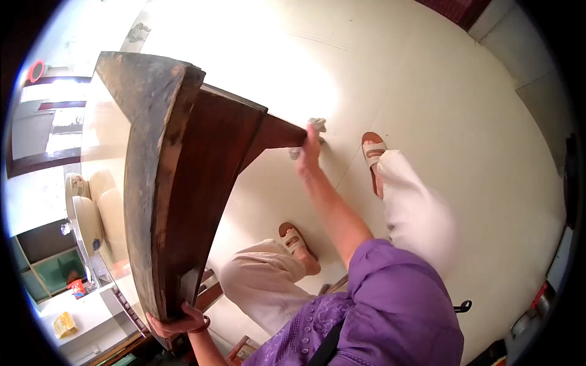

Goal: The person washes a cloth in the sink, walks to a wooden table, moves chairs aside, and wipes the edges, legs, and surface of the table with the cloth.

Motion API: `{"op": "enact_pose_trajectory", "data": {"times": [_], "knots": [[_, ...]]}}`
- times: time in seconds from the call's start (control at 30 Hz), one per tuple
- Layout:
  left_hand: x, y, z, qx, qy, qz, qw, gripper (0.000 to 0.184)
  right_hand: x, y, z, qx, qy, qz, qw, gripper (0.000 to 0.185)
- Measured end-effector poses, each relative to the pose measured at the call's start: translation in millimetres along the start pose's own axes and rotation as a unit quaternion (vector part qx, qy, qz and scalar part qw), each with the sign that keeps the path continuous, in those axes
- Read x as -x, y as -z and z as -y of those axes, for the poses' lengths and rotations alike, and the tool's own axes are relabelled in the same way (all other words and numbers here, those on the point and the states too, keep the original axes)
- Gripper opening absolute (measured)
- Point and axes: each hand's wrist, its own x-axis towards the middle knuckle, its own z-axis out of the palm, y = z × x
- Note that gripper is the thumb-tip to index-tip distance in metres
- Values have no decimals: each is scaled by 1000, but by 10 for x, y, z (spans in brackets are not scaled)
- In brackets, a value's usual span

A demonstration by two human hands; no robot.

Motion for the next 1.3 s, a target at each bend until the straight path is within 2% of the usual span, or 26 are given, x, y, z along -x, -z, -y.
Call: {"op": "enact_pose_trajectory", "data": {"times": [0.03, 0.07, 0.17, 0.23, 0.37, 0.4, 0.5, 0.53, 0.63, 0.67, 0.77, 0.9, 1.0, 1.07, 1.13, 1.17, 1.23, 1.3], "knots": [[16, 0, 11, 0, 5, -4, 1000, 86, 325, -315, 188, 2, 34, -30, 999, 43], [-15, 3, -5, 1, -5, -10, 1000, 85, 384, -342, 171, 47, 57, 58, 996, 70], [-60, 48, -41, -15, -10, 16, 1000, 81, 1032, -795, 512, 162, 131, 112, 972, 66], [-57, 44, -37, -4, -9, 4, 1000, 82, 1332, -1005, 622, 320, 246, 119, 907, 61], [-51, 22, -67, -2, -7, -1, 1000, 82, 1170, -942, 433, 328, 369, 127, 860, 59], [-52, 34, -58, -9, -10, 3, 1000, 81, 1023, -794, 370, 383, 355, 146, 840, 56], [-29, 28, -60, -14, -1, 0, 1000, 81, 896, -764, 445, 339, 429, 117, 829, 53], [-29, 26, -62, -8, 3, 0, 1000, 82, 836, -716, 394, 368, 419, 129, 820, 56], [-73, 40, -87, 2, 0, -7, 1000, 81, 976, -877, 540, 320, 406, 139, 845, 54], [-104, 49, -106, 7, -1, -5, 1000, 79, 1018, -905, 484, 366, 386, 124, 838, 53], [-94, 46, -90, 8, 11, 2, 1000, 78, 1390, -1019, 443, 364, 462, 192, 786, 51], [-103, 57, -74, 9, -2, -11, 1000, 76, 1580, -1038, 448, 363, 487, 198, 769, 45], [-94, 57, -73, 23, 8, -5, 1000, 72, 1789, -972, 510, 307, 371, 271, 834, 43], [-124, 87, -70, 27, 7, -5, 1000, 71, 1991, -876, 506, 285, 323, 300, 851, 42], [-143, 124, -69, 30, 19, 6, 999, 70, 2164, -691, 437, 227, 199, 339, 891, 46], [-140, 137, -81, 32, 27, 14, 999, 70, 2193, -543, 428, 180, 99, 358, 911, 50], [-142, 144, -82, 39, 36, 20, 998, 70, 2356, -446, 578, 59, -74, 407, 909, 56], [-150, 172, -107, 60, 53, 28, 996, 73, 2540, -493, 816, -92, -214, 452, 861, 61]]}}
